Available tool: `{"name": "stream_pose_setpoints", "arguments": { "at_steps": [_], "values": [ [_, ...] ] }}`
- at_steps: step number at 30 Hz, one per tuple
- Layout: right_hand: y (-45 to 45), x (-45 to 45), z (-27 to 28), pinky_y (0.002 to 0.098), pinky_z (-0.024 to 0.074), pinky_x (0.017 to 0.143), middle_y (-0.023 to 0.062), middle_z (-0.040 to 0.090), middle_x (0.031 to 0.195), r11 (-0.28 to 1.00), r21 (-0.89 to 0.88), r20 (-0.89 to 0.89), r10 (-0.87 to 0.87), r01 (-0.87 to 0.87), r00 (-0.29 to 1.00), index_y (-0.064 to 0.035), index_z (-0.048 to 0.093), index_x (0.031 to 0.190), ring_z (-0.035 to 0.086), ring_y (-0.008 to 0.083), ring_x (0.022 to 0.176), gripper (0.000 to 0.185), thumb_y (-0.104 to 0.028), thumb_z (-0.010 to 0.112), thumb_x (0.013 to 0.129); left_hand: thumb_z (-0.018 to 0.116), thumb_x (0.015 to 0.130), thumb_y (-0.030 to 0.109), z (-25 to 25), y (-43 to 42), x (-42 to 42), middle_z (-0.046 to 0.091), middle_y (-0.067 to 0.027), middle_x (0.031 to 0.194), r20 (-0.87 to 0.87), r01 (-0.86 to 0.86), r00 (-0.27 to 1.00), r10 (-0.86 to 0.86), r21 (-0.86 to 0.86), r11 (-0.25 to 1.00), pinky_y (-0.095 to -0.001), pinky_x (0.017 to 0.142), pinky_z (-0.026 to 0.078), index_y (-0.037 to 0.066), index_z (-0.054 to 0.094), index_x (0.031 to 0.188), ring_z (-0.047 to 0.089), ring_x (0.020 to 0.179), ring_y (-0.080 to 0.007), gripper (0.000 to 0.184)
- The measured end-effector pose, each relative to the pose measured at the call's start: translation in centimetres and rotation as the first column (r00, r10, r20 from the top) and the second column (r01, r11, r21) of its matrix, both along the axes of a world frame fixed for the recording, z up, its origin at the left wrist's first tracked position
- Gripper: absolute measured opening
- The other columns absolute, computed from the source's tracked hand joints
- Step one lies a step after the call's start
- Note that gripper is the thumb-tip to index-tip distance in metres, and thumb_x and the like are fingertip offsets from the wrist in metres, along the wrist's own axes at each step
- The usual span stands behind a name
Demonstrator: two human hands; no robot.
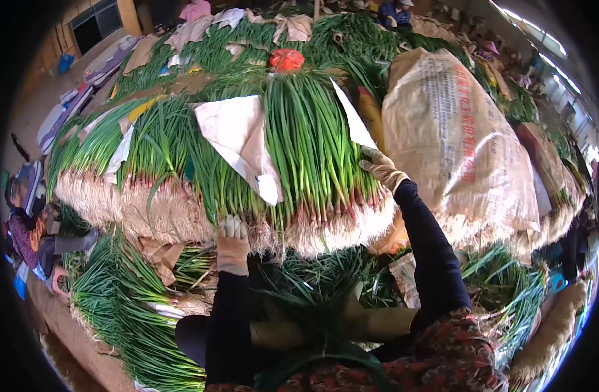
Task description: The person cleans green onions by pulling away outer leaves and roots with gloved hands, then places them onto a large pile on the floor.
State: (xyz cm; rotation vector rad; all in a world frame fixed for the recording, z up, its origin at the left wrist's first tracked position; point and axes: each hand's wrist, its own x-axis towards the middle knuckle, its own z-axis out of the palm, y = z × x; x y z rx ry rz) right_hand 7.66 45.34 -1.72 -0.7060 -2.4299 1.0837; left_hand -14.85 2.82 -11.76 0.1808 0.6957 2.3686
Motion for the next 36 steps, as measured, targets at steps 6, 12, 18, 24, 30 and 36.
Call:
{"name": "stream_pose_setpoints", "arguments": {
  "at_steps": [6,12,18,24,30,36],
  "values": [
    [-9.6,5.3,2.1,0.0348,0.0410,0.094,0.0144,0.056,0.118,0.991,-0.027,-0.174,-0.132,0.130,0.976,-0.0027,0.052,0.119,0.050,0.0215,0.114,0.032,-0.011,0.050,0.088,0.045,0.092,0.028,1.0,-3.0,9.4,0.034,-0.0165,0.140,0.025,0.094,0.995,-0.096,0.094,0.991,-0.0372,0.109,0.026,0.002,0.032,0.135,0.035,0.129,-0.0263,0.052],
    [-20.5,6.2,3.1,0.0450,0.0421,0.082,0.0165,0.060,0.095,0.723,0.681,0.159,-0.304,0.118,0.939,-0.0072,0.058,0.108,0.057,0.0321,0.092,0.043,-0.044,0.053,0.085,0.047,0.093,0.028,8.8,-0.9,17.9,0.052,-0.0121,0.126,0.028,0.290,0.954,-0.299,-0.345,0.892,-0.0358,0.098,0.040,0.003,0.048,0.126,0.052,0.114,-0.0246,0.041],
    [-32.9,11.8,4.6,0.0413,0.0492,0.060,0.0166,0.063,0.071,0.926,0.349,0.352,0.015,-0.146,0.936,-0.0054,0.062,0.096,0.063,0.0327,0.069,0.041,-0.044,0.053,0.087,0.052,0.092,0.022,7.9,1.5,21.8,0.061,-0.0067,0.110,-0.123,0.323,0.911,-0.394,-0.384,0.865,-0.0223,0.075,0.048,0.002,0.059,0.114,0.060,0.086,-0.0123,0.030],
    [-27.3,11.4,-0.3,0.0197,0.0427,0.058,-0.0012,0.059,0.080,0.753,-0.658,-0.143,-0.088,-0.028,0.986,-0.0056,0.061,0.103,0.050,0.0064,0.064,0.034,-0.036,0.054,0.092,0.048,0.093,0.030,9.3,0.0,24.1,0.062,-0.0076,0.093,0.105,0.526,0.838,-0.535,-0.412,0.743,-0.0333,0.067,0.052,0.009,0.058,0.105,0.063,0.082,-0.0223,0.027],
    [-29.4,6.7,-2.9,0.0353,0.0482,0.063,0.0148,0.064,0.075,0.993,-0.029,-0.063,0.113,-0.115,0.992,-0.0051,0.064,0.092,0.061,0.0282,0.066,0.020,-0.023,0.059,0.085,0.048,0.094,0.033,9.9,-1.5,23.4,0.058,-0.0041,0.072,0.159,0.495,0.856,-0.492,-0.528,0.690,-0.0300,0.054,0.050,0.010,0.056,0.092,0.060,0.063,-0.0202,0.025],
    [-30.8,5.0,-1.4,0.0283,0.0440,0.048,0.0051,0.058,0.063,0.842,-0.539,-0.281,-0.183,0.003,0.942,-0.0008,0.060,0.081,0.054,0.0139,0.051,0.015,-0.013,0.052,0.086,0.051,0.092,0.033,12.4,-2.2,22.4,0.046,0.0021,0.061,0.098,0.354,0.935,-0.342,-0.176,0.918,-0.0257,0.046,0.036,0.007,0.055,0.083,0.043,0.051,-0.0107,0.028]
  ]
}}
